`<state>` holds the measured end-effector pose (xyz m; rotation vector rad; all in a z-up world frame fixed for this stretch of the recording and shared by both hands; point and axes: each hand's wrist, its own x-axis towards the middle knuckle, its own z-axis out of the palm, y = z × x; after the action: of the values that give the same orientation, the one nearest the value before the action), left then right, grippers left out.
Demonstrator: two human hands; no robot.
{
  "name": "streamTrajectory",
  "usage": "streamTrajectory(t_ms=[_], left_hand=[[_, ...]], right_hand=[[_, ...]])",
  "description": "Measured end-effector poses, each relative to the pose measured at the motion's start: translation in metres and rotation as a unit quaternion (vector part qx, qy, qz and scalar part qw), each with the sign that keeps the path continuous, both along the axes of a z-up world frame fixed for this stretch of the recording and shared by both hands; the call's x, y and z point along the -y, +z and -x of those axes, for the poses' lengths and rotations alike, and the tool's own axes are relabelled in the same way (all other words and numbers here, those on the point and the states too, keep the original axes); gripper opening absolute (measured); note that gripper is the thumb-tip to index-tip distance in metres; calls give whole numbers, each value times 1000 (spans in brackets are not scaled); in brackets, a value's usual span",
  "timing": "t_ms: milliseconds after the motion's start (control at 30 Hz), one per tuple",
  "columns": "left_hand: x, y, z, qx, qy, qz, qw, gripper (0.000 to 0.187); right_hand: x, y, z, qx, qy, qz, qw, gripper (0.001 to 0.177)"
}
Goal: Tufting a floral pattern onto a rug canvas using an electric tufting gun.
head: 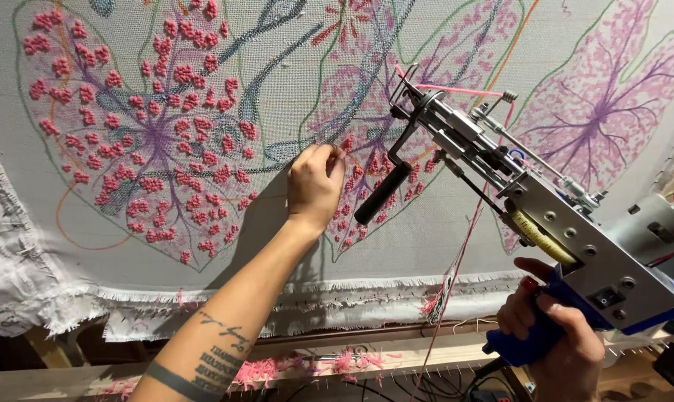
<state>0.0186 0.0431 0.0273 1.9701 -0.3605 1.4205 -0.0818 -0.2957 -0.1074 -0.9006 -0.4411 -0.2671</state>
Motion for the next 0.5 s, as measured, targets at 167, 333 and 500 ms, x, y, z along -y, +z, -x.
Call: streamTrajectory(t_ms=[167,333,500], left_hand=[[-1,-10,-4,41,3,-75,996,16],[-3,-21,11,138,-32,-166,976,16],[-11,-5,21,100,-42,-162,981,27]], right_hand=[[1,3,7,15,4,2,1000,64],[6,4,12,23,9,5,1000,66],[10,3,17,24,1,5,1000,68]])
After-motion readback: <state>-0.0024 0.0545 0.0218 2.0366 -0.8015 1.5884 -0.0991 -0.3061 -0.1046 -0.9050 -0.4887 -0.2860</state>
